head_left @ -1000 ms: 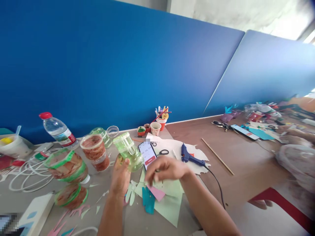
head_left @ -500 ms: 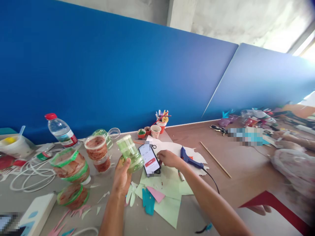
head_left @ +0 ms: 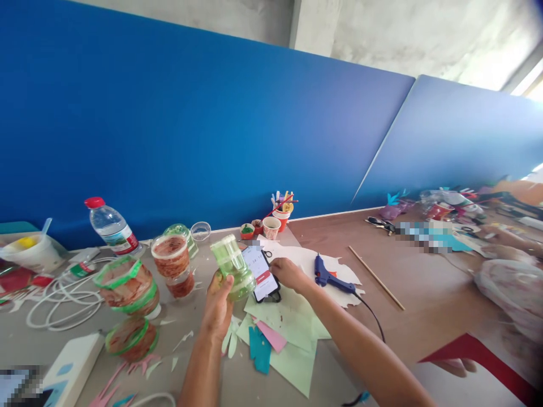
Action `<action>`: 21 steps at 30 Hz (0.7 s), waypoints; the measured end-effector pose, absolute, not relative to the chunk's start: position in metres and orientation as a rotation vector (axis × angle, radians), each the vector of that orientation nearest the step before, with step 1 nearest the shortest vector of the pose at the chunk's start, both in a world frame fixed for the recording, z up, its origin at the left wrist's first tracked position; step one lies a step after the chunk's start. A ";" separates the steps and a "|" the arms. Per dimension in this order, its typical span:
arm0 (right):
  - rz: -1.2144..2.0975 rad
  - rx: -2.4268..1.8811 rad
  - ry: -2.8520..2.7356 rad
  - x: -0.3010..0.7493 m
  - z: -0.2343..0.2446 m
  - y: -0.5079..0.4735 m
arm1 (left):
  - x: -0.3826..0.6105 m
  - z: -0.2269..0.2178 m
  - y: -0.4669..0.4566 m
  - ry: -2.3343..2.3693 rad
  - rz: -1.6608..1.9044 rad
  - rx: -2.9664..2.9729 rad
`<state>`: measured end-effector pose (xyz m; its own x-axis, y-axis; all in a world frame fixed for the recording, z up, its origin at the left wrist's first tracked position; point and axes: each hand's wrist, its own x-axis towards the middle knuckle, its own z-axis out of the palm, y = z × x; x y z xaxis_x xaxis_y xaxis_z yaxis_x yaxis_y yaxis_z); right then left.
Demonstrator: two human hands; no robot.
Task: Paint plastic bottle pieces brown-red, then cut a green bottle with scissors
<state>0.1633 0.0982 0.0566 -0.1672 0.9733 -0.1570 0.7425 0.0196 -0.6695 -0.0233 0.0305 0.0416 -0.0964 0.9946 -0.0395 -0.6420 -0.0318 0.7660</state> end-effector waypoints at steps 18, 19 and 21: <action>0.754 -1.522 -1.835 0.119 0.035 0.155 | -0.021 0.046 0.027 0.825 1.563 0.652; 0.736 -1.519 -1.831 0.114 0.035 0.158 | -0.020 0.046 0.027 0.829 1.559 0.650; 0.705 -1.517 -1.826 0.105 0.033 0.166 | -0.018 0.047 0.027 0.828 1.548 0.644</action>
<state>0.1050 0.1655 0.0334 -0.1164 0.9828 0.1432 0.6313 0.1845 -0.7532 -0.0177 0.0273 0.0471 -0.1414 0.9885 -0.0538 -0.5933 -0.0411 0.8039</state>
